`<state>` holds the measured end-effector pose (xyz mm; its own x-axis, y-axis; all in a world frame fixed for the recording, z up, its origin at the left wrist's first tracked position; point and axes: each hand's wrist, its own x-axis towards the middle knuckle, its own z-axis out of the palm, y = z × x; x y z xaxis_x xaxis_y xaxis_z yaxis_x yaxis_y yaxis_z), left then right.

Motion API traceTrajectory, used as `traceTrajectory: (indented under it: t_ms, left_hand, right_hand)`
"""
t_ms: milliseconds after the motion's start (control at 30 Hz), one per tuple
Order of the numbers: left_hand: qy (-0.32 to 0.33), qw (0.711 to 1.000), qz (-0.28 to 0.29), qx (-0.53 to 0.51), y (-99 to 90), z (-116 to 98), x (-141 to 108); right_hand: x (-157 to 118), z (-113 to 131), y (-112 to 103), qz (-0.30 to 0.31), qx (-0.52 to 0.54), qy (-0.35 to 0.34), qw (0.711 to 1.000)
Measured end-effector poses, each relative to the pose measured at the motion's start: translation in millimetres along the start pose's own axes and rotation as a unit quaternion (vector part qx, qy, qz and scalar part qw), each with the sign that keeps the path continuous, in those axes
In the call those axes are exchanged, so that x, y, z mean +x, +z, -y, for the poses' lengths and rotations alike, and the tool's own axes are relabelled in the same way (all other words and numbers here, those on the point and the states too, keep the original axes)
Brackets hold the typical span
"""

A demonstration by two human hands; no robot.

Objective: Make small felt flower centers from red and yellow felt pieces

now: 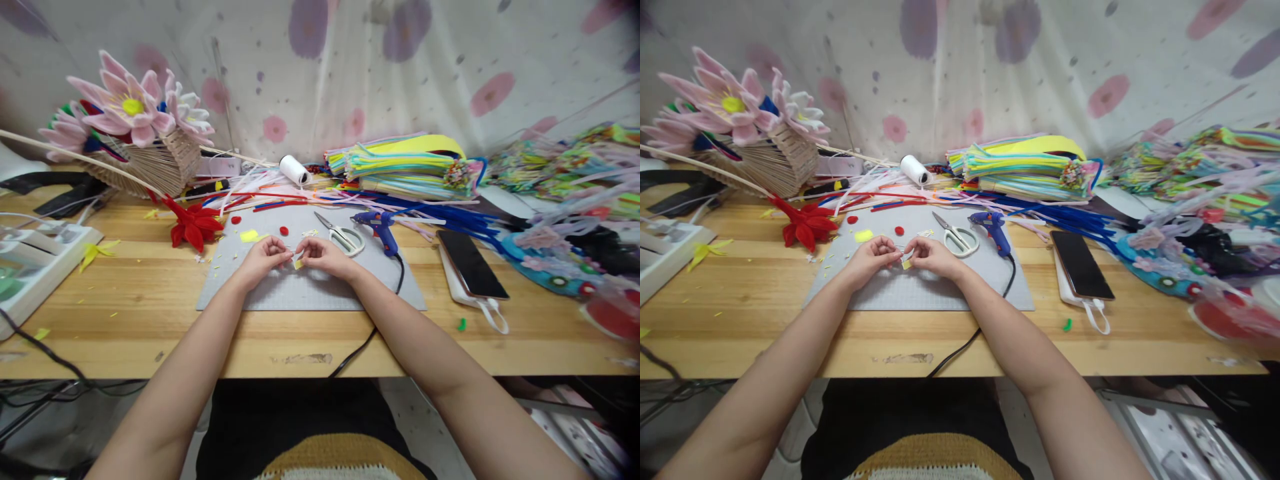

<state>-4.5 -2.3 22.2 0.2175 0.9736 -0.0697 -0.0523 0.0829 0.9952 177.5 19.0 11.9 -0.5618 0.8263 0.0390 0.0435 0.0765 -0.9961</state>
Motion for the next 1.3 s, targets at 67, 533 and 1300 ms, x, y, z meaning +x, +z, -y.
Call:
traceTrajectory:
  t_ms: [67, 533, 1300]
  left_hand:
    - [-0.004, 1.0, -0.002, -0.002, 0.9, -1, 0]
    - [0.18, 0.944, -0.261, 0.095, -3.8, 1, 2]
    - [-0.03, 0.99, -0.124, -0.061, 17.9, -1, 3]
  right_hand:
    - [0, 1, 0, -0.012, 0.002, 0.003, 1.0]
    - [6, -5, -2, -0.116, 0.067, -0.021, 0.991]
    - [7, -1, 2, -0.127, 0.071, -0.049, 0.988]
